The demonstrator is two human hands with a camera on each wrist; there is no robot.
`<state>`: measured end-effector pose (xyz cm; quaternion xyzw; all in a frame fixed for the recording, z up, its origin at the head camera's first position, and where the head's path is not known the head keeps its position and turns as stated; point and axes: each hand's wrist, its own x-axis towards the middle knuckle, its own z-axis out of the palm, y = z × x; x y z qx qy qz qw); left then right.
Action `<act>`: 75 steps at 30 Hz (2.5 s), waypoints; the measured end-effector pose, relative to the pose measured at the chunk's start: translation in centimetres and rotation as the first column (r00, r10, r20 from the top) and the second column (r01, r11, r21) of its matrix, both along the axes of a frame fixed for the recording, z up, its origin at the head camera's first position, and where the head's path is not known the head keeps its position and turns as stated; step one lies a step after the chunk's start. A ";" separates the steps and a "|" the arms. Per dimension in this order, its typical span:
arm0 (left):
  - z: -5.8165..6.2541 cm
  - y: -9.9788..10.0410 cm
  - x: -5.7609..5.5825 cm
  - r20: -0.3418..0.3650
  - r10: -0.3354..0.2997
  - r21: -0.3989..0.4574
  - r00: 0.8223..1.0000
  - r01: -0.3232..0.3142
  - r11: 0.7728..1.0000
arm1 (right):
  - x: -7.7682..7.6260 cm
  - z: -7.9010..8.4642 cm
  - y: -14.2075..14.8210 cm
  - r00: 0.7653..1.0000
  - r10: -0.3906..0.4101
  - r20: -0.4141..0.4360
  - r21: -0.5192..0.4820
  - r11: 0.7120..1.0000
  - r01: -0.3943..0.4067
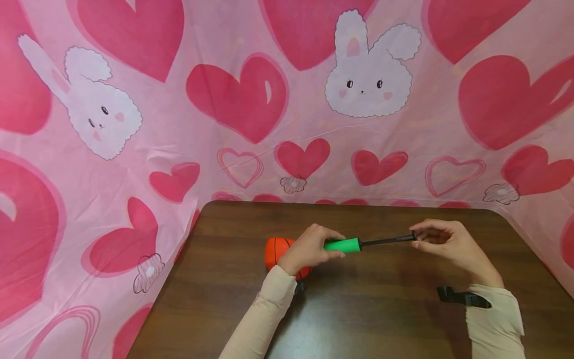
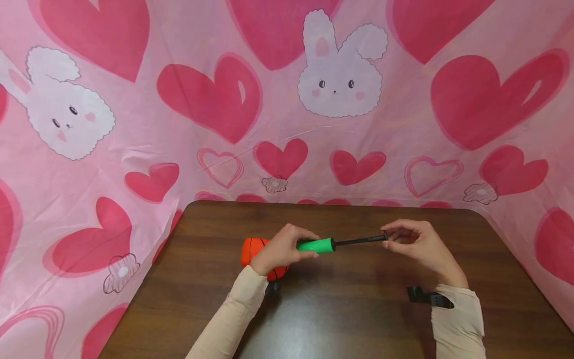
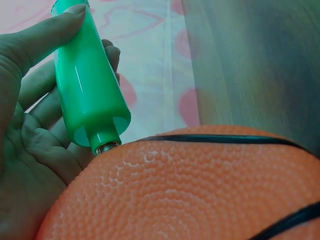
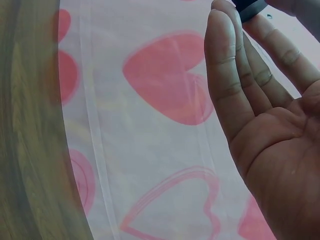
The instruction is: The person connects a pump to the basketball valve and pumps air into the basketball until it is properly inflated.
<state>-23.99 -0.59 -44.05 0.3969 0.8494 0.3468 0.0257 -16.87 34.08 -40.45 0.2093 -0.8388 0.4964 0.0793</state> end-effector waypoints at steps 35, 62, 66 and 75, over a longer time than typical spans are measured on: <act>0.0 0.4 0.0 -0.025 -0.011 -0.009 1.000 0.011 1.000 | -2.0 -3.0 -7.3 0.997 0.056 0.056 -0.008 0.998 -0.056; 0.2 -0.2 0.1 0.029 -0.014 0.019 0.999 0.014 1.000 | -1.1 -1.6 -5.5 1.000 0.025 0.013 0.034 0.999 -0.026; 0.2 -0.3 0.0 0.034 -0.011 0.021 0.999 0.011 1.000 | -0.6 -1.0 -3.9 1.000 0.014 -0.020 0.016 1.000 -0.014; 0.2 -0.4 -0.2 0.043 -0.011 0.028 0.999 0.010 1.000 | 0.2 0.1 -0.4 1.000 0.022 -0.013 -0.040 0.999 -0.022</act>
